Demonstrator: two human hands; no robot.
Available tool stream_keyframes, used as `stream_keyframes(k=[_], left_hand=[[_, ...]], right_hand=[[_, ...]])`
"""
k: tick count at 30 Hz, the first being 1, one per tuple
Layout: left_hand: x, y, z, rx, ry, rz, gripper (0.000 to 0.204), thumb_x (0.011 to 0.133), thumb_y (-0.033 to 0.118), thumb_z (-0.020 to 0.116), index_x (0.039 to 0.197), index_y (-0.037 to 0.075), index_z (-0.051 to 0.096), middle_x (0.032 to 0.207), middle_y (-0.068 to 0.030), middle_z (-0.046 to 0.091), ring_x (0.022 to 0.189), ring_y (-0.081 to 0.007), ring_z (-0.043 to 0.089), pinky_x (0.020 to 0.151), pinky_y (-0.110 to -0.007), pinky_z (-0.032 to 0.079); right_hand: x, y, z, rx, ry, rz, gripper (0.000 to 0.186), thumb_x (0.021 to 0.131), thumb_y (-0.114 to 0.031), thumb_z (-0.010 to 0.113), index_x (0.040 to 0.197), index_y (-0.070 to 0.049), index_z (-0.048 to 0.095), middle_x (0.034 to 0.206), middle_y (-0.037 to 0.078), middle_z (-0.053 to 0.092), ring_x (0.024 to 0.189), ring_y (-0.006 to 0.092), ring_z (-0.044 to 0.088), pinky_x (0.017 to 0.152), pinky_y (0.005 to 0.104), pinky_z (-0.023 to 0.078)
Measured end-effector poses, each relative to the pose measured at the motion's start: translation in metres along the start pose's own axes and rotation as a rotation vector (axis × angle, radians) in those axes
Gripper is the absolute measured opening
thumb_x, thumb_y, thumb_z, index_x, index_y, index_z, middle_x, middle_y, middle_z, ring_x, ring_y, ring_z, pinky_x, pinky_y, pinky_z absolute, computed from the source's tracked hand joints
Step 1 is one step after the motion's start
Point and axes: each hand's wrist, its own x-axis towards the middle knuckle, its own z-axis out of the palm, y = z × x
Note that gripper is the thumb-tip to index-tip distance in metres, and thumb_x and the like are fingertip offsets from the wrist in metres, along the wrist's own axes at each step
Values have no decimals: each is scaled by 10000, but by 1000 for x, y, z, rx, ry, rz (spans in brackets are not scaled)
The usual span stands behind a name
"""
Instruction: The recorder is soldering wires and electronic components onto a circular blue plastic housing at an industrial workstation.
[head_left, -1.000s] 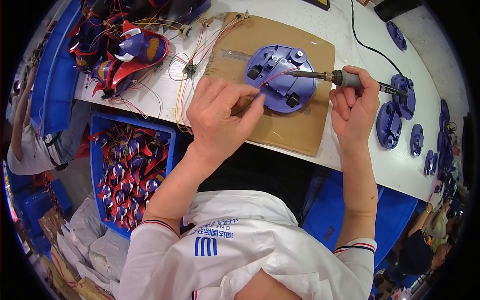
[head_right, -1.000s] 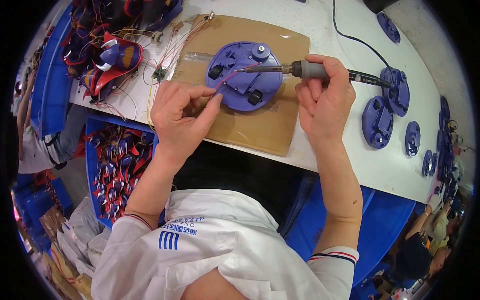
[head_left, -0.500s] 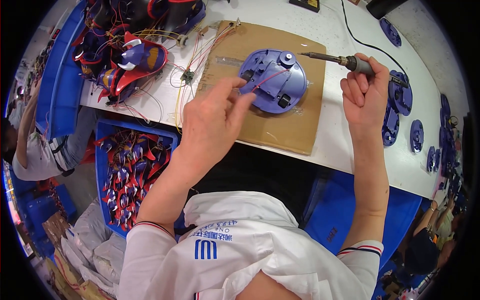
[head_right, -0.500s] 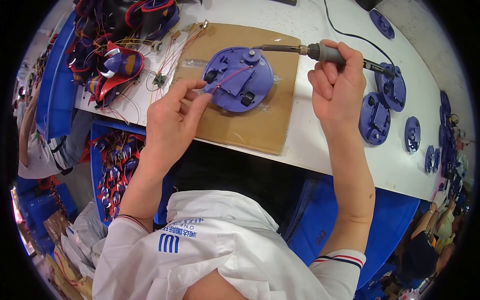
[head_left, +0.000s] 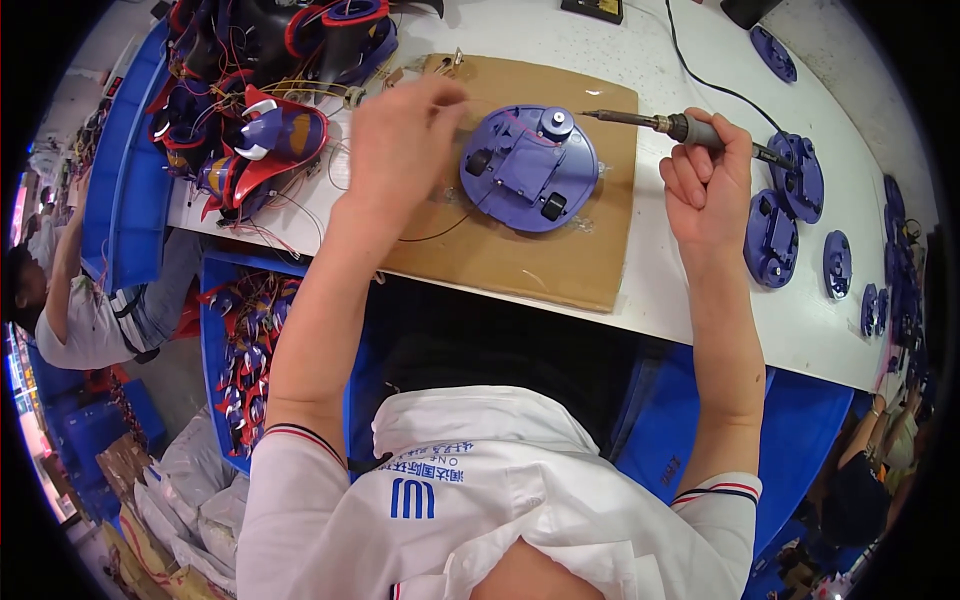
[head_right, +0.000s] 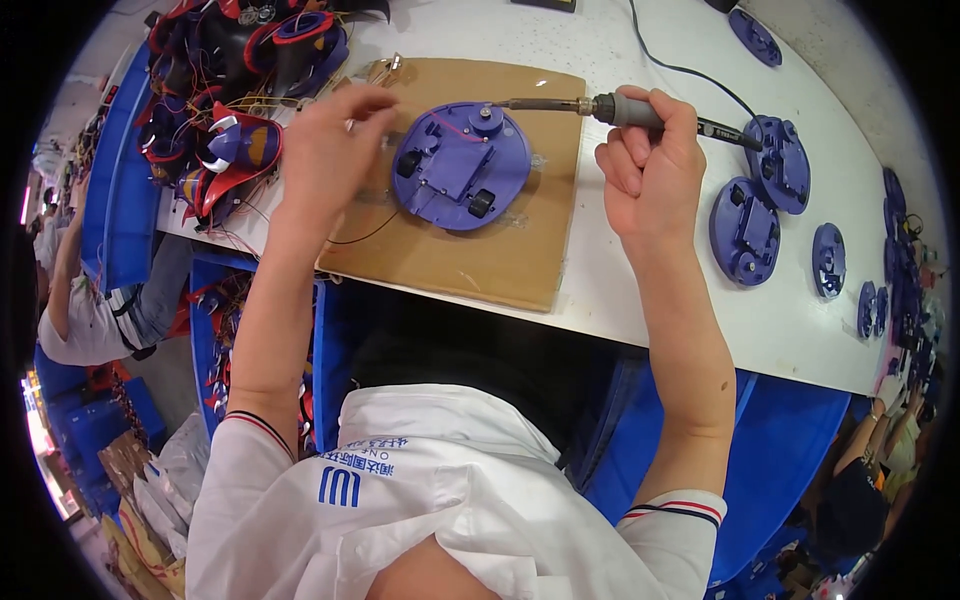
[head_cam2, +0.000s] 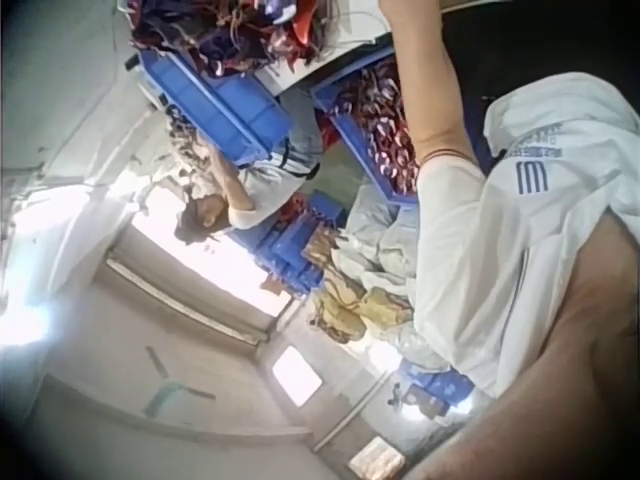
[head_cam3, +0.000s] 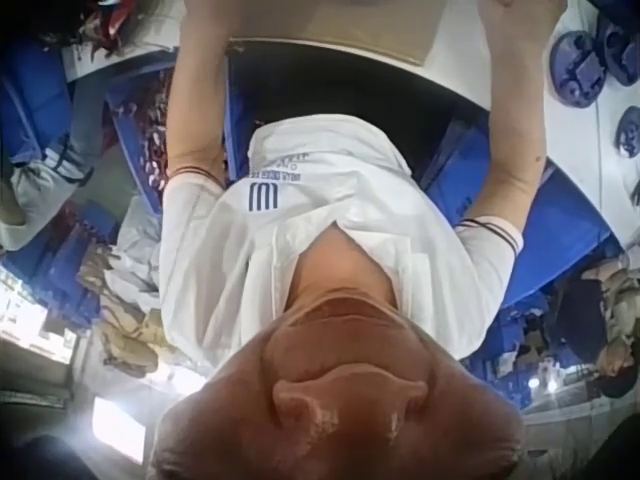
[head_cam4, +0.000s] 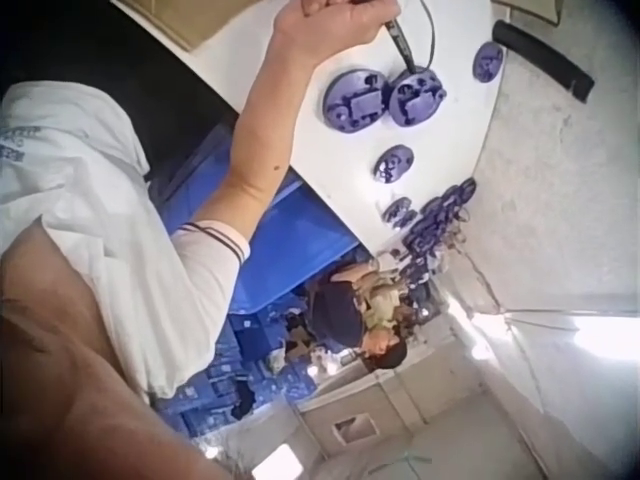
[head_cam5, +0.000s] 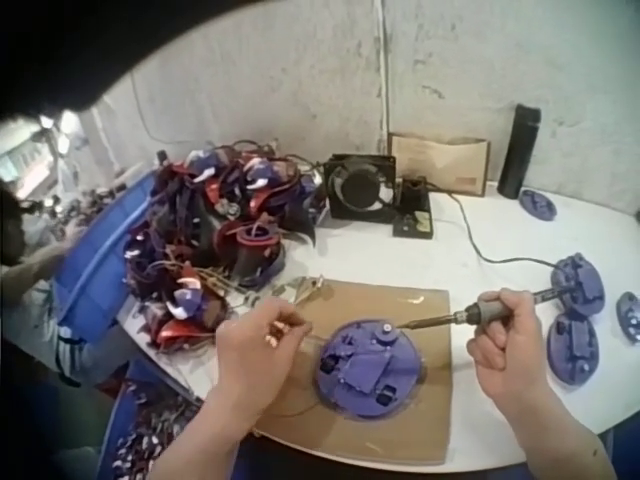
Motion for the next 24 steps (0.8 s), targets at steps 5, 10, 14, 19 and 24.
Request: stream_keyframes(k=[5,10,14,19,24], left_hand=[[-23,7,27,251,115,436,326,753,77,637,1067,0,596,1165,-187,537,1044,-332,530,816,-359,439],[-44,43,29,339,-59,332,711,677,297,723,1288,40,467,1302,-212,443,1170,-354,445,942,-410,388],[-33,37,34,238,-131,301,728,660,353,715,1277,48,478,1169,-188,534,1013,-320,525,888,-368,418],[-14,46,4,-177,-272,-1,574,698,357,654,1115,-20,541,973,-209,604,892,-310,570,774,-335,446],[9,3,-28,-237,-158,-159,368,792,252,596,1057,-3,602,891,-147,634,755,-275,536,719,-329,443]], right_hand=[[-1,-4,-4,27,-6,-20,249,911,-201,502,950,21,610,451,-64,314,329,29,198,344,174,181],[-1,-7,-1,75,39,-8,242,907,-196,511,961,19,608,451,-62,324,318,31,207,334,174,186],[-1,-11,-5,79,5,24,243,907,-212,506,936,3,614,470,-57,323,351,31,211,366,179,193],[2,-13,-13,67,-1,0,231,911,-202,499,950,0,604,467,-57,321,349,35,207,361,178,194],[8,-10,-18,103,-59,34,221,916,-194,488,952,-6,599,466,-57,320,346,34,205,353,177,188]])
